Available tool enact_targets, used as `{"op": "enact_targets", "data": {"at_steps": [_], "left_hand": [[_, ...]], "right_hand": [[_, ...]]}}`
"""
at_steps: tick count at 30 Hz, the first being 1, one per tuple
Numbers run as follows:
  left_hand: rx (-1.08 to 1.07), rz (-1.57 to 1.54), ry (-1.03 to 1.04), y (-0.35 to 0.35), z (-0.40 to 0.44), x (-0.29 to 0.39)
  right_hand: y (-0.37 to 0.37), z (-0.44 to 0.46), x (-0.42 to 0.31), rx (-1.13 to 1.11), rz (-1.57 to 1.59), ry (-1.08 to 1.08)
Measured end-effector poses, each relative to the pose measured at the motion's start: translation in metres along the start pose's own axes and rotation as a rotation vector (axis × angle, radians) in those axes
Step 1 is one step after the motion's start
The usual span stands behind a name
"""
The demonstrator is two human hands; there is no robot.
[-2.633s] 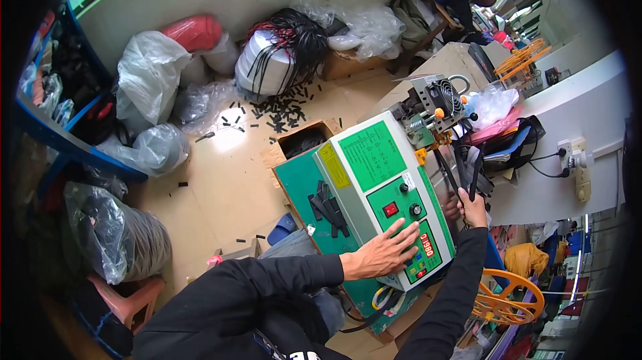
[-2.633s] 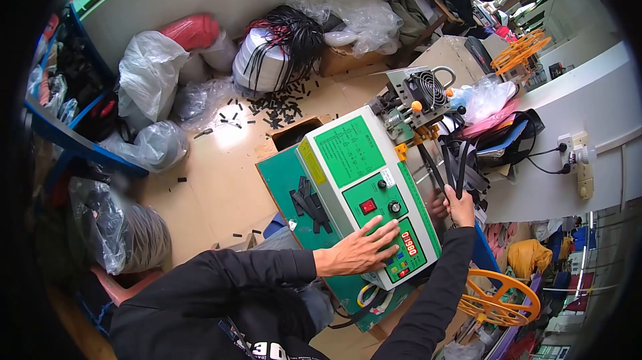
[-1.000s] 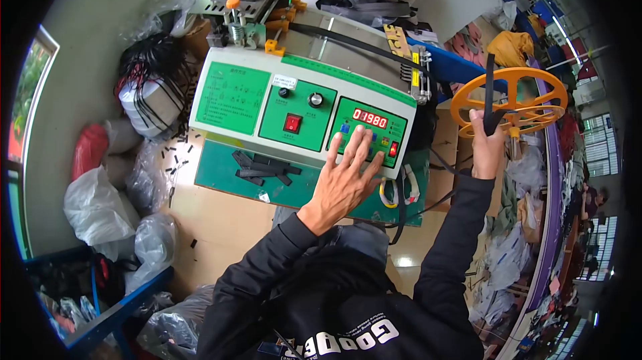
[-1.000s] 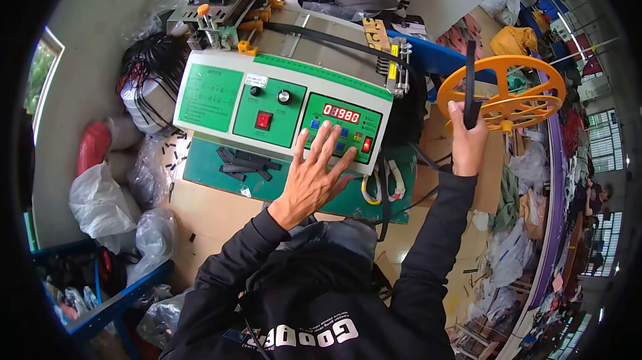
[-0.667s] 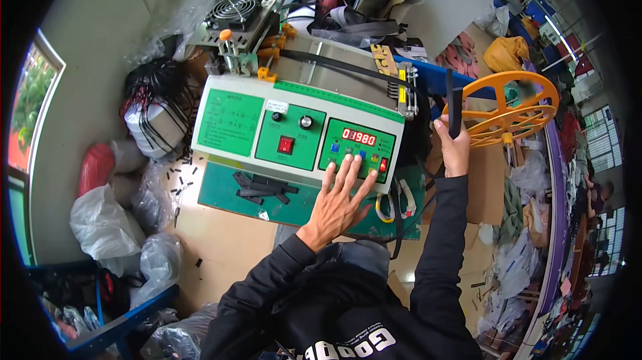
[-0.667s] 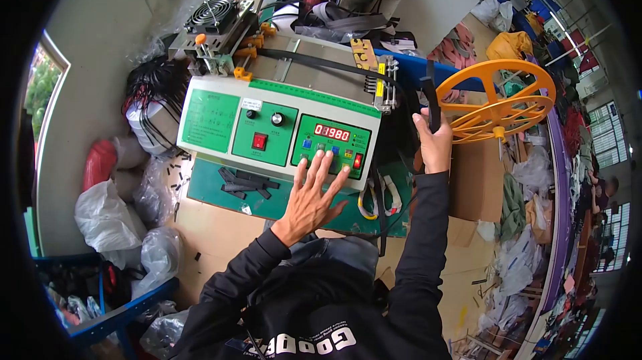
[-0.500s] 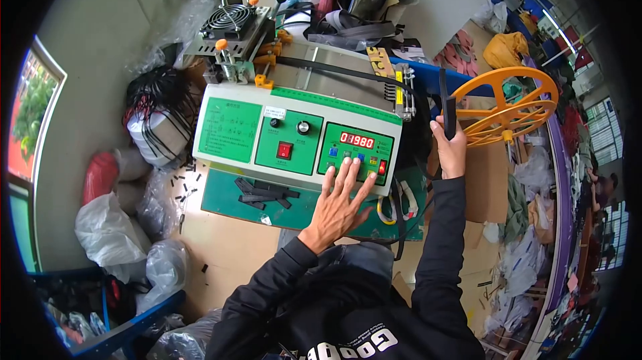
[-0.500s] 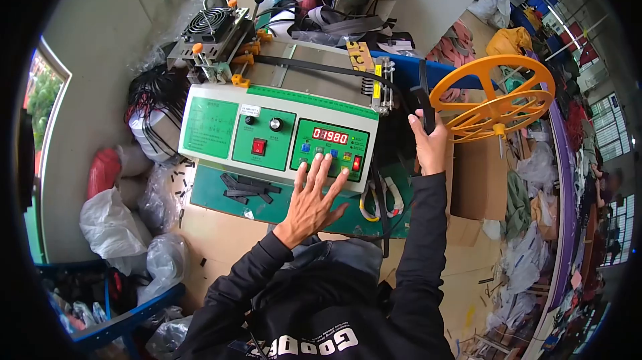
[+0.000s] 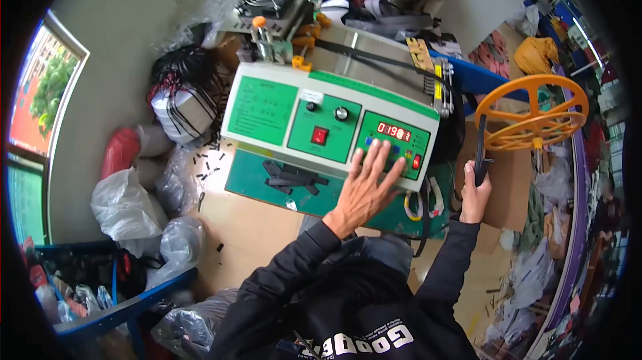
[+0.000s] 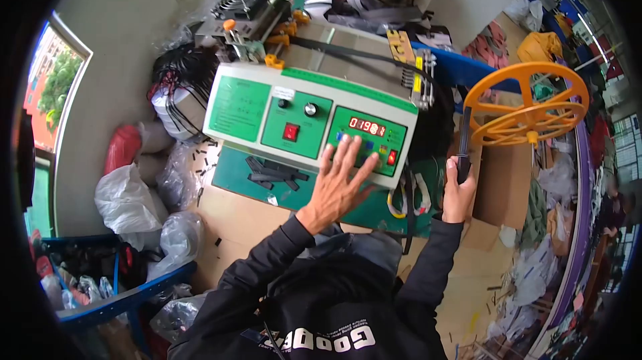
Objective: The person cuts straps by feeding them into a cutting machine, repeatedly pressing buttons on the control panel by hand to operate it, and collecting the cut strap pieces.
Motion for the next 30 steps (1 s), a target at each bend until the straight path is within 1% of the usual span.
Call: {"op": "enact_targets", "data": {"at_steps": [1,2,6,12,16,19,21,23,24,26,27,30], "left_hand": [[0.016,0.002,0.004,0.001,0.001,0.002],[0.006,-0.015,0.008,0.003,0.001,0.003],[0.023,-0.018,0.033,0.007,0.003,0.004],[0.003,-0.066,0.033,0.001,0.014,0.010],[-0.027,-0.059,0.021,-0.003,0.018,0.011],[-0.006,-0.031,0.007,-0.005,0.018,0.009],[-0.035,-0.080,0.014,-0.002,0.016,0.008],[-0.049,-0.119,-0.008,0.001,0.015,0.006],[-0.027,-0.098,-0.029,-0.002,0.015,0.005],[-0.055,-0.157,0.000,-0.005,0.015,0.005],[-0.036,-0.143,-0.020,-0.006,0.015,0.002],[-0.008,-0.164,0.024,-0.007,0.013,0.002]], "right_hand": [[-0.008,-0.007,0.004,0.026,-0.003,0.058],[-0.012,-0.014,0.004,0.034,-0.017,0.069],[-0.016,-0.038,0.000,0.116,0.055,0.210],[-0.011,-0.050,0.001,0.141,0.109,0.205],[0.005,-0.057,0.002,0.115,0.192,0.241],[0.014,-0.059,0.002,0.061,0.201,0.213],[0.019,-0.061,0.007,0.085,0.201,0.267],[0.021,-0.061,0.011,0.098,0.181,0.273],[0.023,-0.060,0.009,0.069,0.191,0.253],[0.024,-0.061,0.008,0.087,0.229,0.261],[0.024,-0.061,0.007,0.082,0.236,0.265],[0.026,-0.062,0.004,0.055,0.243,0.262]]}}
Point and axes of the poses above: each hand's wrist, its own z-axis towards the middle knuckle, its own y-axis out of the palm, x = y × z, the point moved 4 cm from there along z, towards the middle knuckle
